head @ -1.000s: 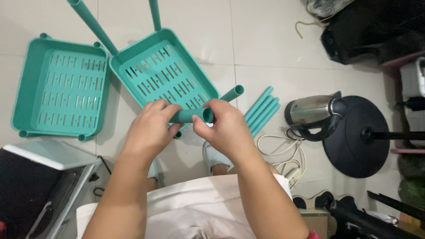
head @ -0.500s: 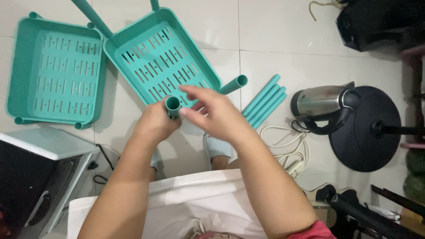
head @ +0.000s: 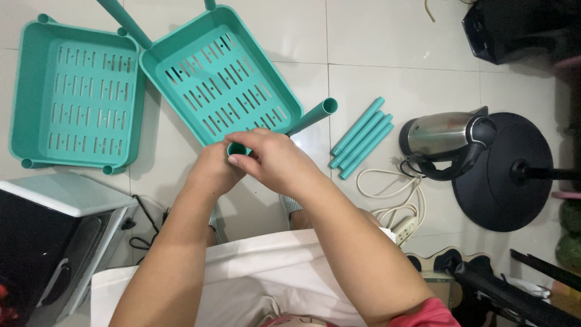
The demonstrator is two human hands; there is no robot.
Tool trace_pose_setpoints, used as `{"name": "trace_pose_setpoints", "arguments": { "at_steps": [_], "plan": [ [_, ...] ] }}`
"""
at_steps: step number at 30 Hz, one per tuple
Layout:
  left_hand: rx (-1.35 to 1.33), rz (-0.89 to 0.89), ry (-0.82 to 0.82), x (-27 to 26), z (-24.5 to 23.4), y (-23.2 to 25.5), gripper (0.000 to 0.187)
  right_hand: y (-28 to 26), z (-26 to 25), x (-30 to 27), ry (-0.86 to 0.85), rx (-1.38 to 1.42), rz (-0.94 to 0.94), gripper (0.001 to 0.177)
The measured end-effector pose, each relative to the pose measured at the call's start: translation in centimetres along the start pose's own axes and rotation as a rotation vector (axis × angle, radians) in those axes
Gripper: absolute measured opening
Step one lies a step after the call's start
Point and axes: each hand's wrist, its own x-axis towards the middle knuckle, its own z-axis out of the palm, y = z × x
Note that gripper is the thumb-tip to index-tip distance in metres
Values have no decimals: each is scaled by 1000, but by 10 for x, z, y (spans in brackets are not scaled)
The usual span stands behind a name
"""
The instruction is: The person assembles a teal plastic rolling cart by inserting four vertical poles into the base tray, then places a pink hairdryer, a stainless steel kettle, a small oven, and a power strip on the cart shelves.
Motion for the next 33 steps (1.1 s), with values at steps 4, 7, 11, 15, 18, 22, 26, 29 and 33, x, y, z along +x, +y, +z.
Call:
{"name": "trace_pose_setpoints", "arguments": {
  "at_steps": [4,7,11,15,18,22,26,29,33],
  "plan": [
    [-16,54,5,1,1,-5,37,-4,-2,0,-63,31,78,29],
    [-59,82,6,0,4,-9,39,-8,-3,0,-81,57,127,30],
    [-45,70,1,2,6,-11,44,-9,-5,-1,-73,48,119,28],
    [36,-27,-19,6,8,-14,47,-6,-3,0,-77,16,110,28],
    [58,12,-11,9,12,-18,47,-4,1,2,-94,22,135,28],
    [55,28,-6,11,16,-22,45,-1,3,2,-68,-4,98,30],
    [-41,224,-58,9,13,-26,42,2,4,1,-117,40,204,32],
    [-129,240,-114,3,10,-27,43,4,7,2,-128,40,209,31],
    [-113,63,-125,-2,12,-28,31,8,15,3,-191,45,346,27]
  ]
}}
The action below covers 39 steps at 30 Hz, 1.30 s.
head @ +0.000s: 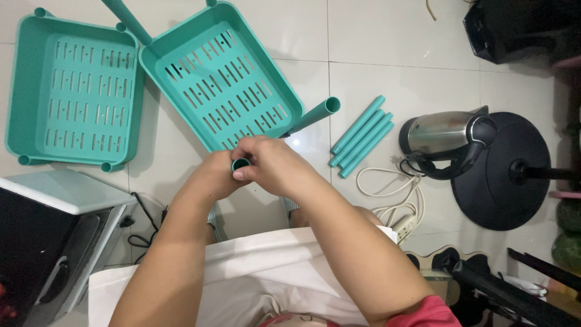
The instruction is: The person assembles a teal plastic rolling cart by inserting four vertical poles into the base tray, then places a pink hairdryer, a stainless steel kettle, a small oven, and a power strip on the cart shelves.
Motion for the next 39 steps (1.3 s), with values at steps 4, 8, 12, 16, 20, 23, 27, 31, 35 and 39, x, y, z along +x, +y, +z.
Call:
{"name": "trace_pose_setpoints", "arguments": {
  "at_steps": [4,8,12,16,20,23,27,31,35,39],
  "plan": [
    [11,-68,-49,-2,5,-5,26,2,8,2,14,38,-81,27],
    [19,-128,-33,-5,9,-14,28,2,13,2,-35,42,26,25],
    [3,-43,32,-4,12,-15,34,2,11,1,7,67,-52,28],
    [136,-34,98,-1,10,-3,44,13,3,-1,9,195,-46,40],
    [149,-186,172,9,-11,25,49,36,-27,1,95,212,56,53],
    [78,-162,341,9,-38,41,48,57,-37,1,31,-39,147,59],
    [-284,283,606,3,-70,50,39,72,-12,11,-46,-422,124,78],
    [-540,385,663,-9,-95,48,36,71,16,20,91,-538,44,73],
    [-654,334,741,-24,-114,41,32,57,16,21,22,-341,34,50],
    [-946,361,809,-24,-124,35,32,37,17,15,-65,-250,159,42]
  ]
}}
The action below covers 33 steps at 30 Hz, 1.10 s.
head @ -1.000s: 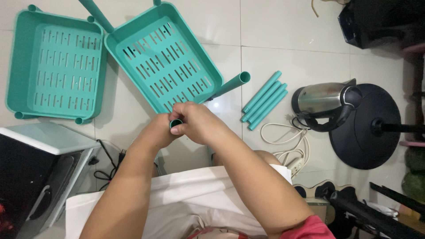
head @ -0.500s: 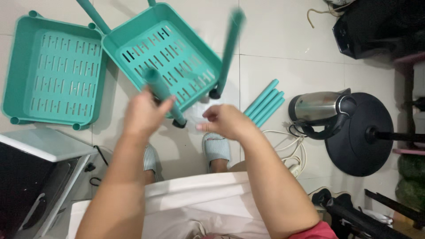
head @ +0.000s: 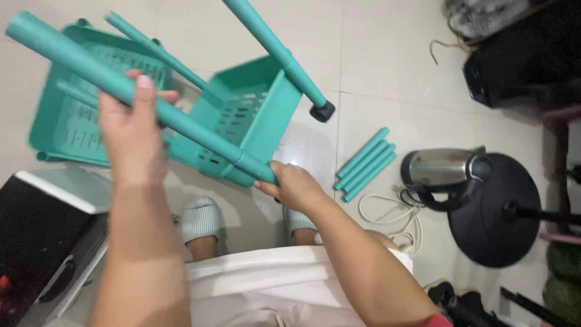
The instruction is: The person assembles a teal plastic rolling cart by inserting four vertical poles into the base tray, then places a pink hairdryer, a stainless steel kettle, a small oven, and a power strip on the cart shelves.
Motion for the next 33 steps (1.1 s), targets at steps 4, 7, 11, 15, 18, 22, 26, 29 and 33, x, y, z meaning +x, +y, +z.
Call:
{"name": "trace_pose_setpoints", "arguments": {
  "at_steps": [4,7,11,15,18,22,26,29,33],
  "plan": [
    [-190,-51,63,-3,18,-19,30,-13,9,-17,116,128,-212,39],
    [-282,-145,109,-4,27,-24,30,-14,15,-31,62,302,-223,39],
    [-299,-278,143,-5,35,-22,29,-16,21,-42,-45,596,-136,42],
    [-320,-317,135,-8,45,-21,24,-27,25,-48,60,510,-22,48],
    [-333,-322,133,-9,47,-19,21,-37,23,-51,123,414,-47,53],
    [-301,-362,164,-9,47,-17,18,-42,20,-53,134,340,-32,55],
    [-244,-357,191,-12,48,-18,18,-44,22,-54,136,317,-8,57],
    [-251,-313,177,-14,50,-18,22,-43,23,-54,140,291,5,58],
    [-269,-305,167,-15,53,-16,18,-39,20,-52,147,319,-5,60]
  ]
}}
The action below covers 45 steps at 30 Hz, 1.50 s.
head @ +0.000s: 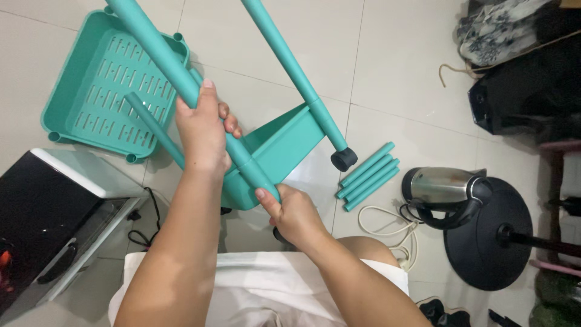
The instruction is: The person assembles a teal plastic rolling cart by inserting four vertical poles into the base tray, then places a pink hairdryer, a stainless steel kettle, a small oven, and a power strip on the cart shelves.
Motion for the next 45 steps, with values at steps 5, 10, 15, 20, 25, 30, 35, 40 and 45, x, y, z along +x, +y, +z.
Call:
{"name": "trace_pose_setpoints", "arguments": {
  "at_steps": [5,10,15,20,25,30,35,40,45],
  "plan": [
    [-38,39,-45,-5,0,-3,19,8,-17,8,-90,-140,-2,58],
    [-22,124,-110,-22,15,-33,19,12,-58,16,-12,-327,-92,39],
    [339,277,-265,-50,19,-87,29,8,-87,17,424,218,-415,34],
    [672,649,-424,-70,6,-120,42,8,-92,18,400,138,-629,53],
    [687,318,-387,-69,4,-122,32,49,-117,45,387,424,-613,41],
    [628,387,-401,-56,3,-81,23,105,-153,77,492,439,-228,60],
    [277,157,-381,-34,-2,-24,18,112,-151,64,129,15,74,88],
    [-39,145,-518,-20,-15,7,9,74,-130,57,261,140,-11,91],
    [58,321,-278,-3,-21,18,22,46,-111,56,497,189,-421,72]
  ]
}}
